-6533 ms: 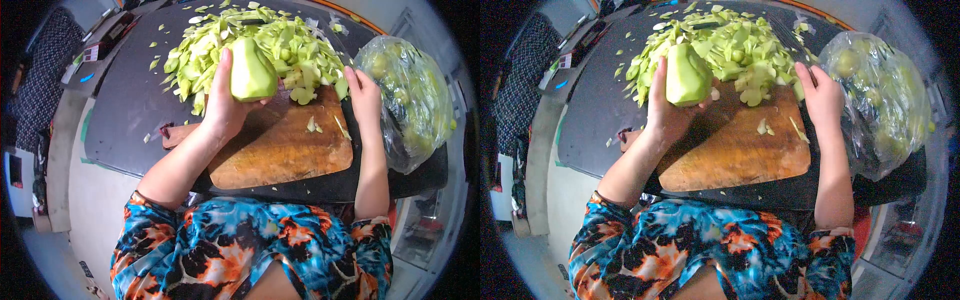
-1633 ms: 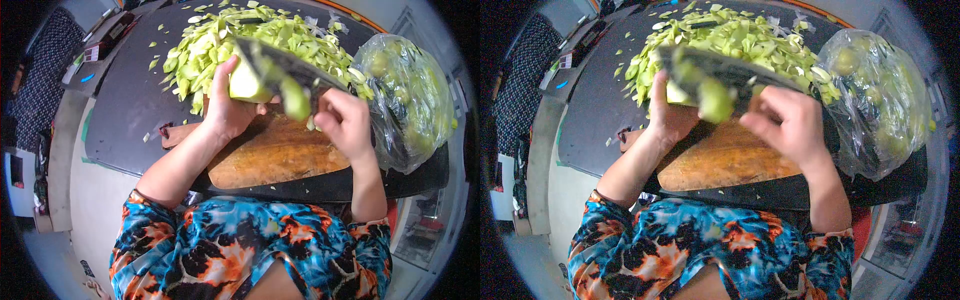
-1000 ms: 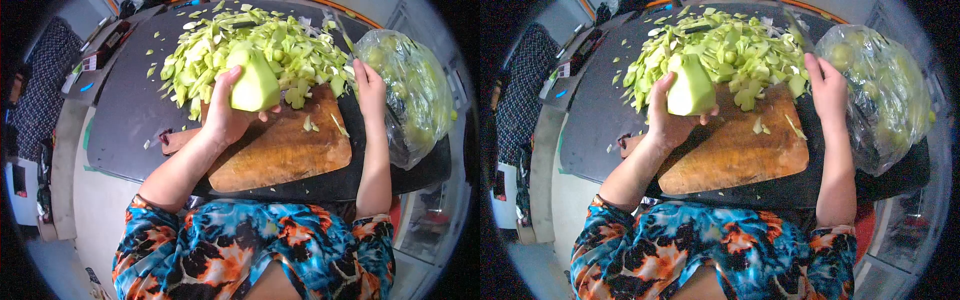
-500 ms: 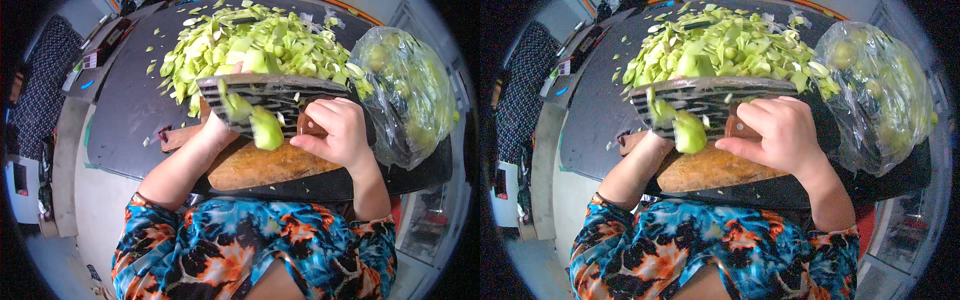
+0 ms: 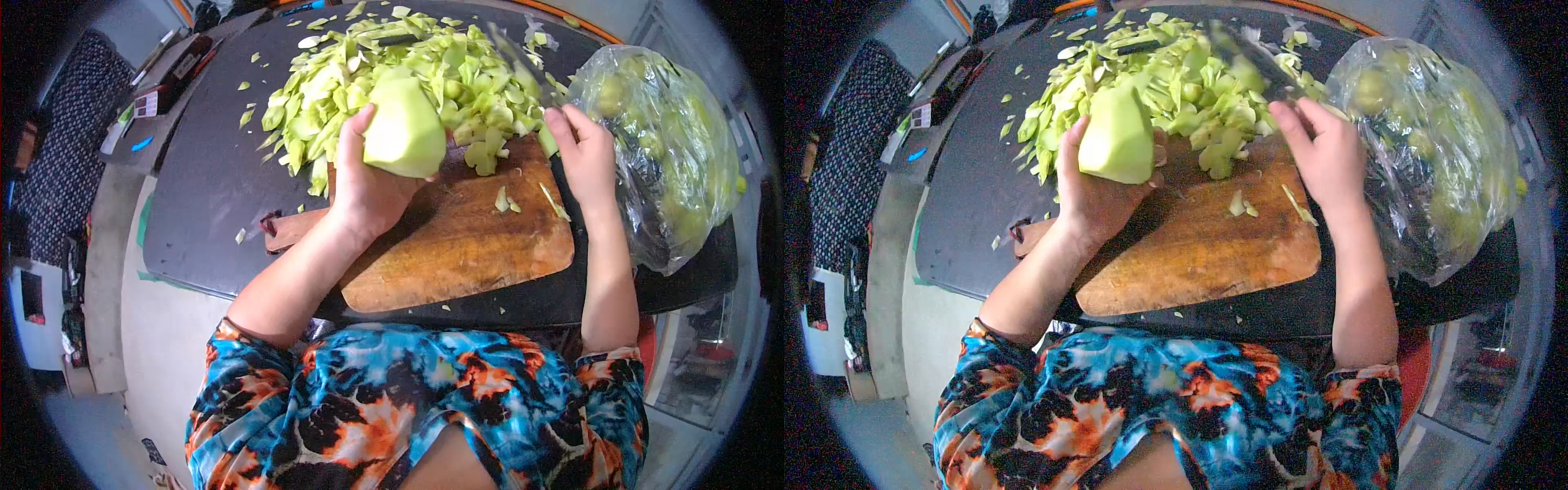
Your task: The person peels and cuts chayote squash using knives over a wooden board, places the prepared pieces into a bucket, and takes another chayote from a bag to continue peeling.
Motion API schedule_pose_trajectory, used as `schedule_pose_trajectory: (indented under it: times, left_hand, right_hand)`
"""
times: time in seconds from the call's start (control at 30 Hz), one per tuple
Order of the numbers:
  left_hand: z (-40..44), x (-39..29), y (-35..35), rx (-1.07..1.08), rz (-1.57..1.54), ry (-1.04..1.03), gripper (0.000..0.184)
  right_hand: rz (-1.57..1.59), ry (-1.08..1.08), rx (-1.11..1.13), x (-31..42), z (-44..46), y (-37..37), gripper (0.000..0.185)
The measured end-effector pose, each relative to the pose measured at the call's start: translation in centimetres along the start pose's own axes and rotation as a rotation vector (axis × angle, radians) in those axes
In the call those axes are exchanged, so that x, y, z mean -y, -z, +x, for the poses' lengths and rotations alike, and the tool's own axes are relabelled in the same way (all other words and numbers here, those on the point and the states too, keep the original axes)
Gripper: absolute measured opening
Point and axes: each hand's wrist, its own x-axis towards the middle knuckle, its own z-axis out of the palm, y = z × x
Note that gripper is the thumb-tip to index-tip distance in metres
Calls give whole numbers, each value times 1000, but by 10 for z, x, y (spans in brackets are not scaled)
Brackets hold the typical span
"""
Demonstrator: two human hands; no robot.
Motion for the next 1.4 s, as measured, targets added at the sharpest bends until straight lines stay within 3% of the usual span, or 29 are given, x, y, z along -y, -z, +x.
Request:
schedule_pose_trajectory:
  times: [0.07,0.2,0.27,0.33,0.4,0.47,0.57,0.67,0.7,0.73,0.8,0.87,0.97,1.03,1.07,1.13,1.17,1.2,1.4]
  left_hand:
    - [3,-4,6,35,-97,53,56]
    - [7,-3,6,-96,-123,87,57]
    - [3,1,9,-144,-93,71,62]
    - [8,-7,23,91,-198,257,62]
    - [11,-7,22,210,-471,327,73]
    - [5,-8,12,220,-367,272,77]
    - [10,-4,10,35,-12,182,80]
    - [5,-5,3,-13,96,220,82]
    - [4,-1,6,90,-144,246,77]
    - [3,-1,5,80,-85,204,72]
    - [3,0,3,63,32,120,64]
    - [3,0,2,52,88,78,60]
    - [4,-2,4,35,77,72,61]
    - [6,-1,7,6,75,62,63]
    - [5,1,8,17,32,23,68]
    - [4,-2,-4,-45,-42,135,75]
    - [7,-7,6,221,-264,308,80]
    - [6,-6,5,64,66,166,79]
    - [5,-3,0,-15,133,103,72]
  right_hand:
    - [98,81,79,14,-8,2,40]
    - [228,309,174,52,-23,6,41]
    - [117,473,240,62,-26,9,41]
    - [41,568,256,67,-31,5,42]
    - [11,596,260,67,-34,-1,44]
    - [6,601,270,66,-35,-3,45]
    - [0,625,270,71,-36,-2,47]
    - [-5,590,270,70,-36,-2,47]
    - [-8,568,271,68,-35,-3,47]
    - [21,463,269,64,-32,-5,47]
    - [-25,50,248,52,-21,-2,46]
    - [-147,-40,132,23,-8,-4,43]
    - [-21,40,94,27,-7,6,42]
    - [113,118,202,48,-21,13,42]
    - [158,272,245,59,-26,15,43]
    - [78,547,287,76,-34,19,46]
    - [85,572,283,79,-39,14,50]
    - [91,596,278,79,-43,10,55]
    - [51,588,289,80,-45,4,53]
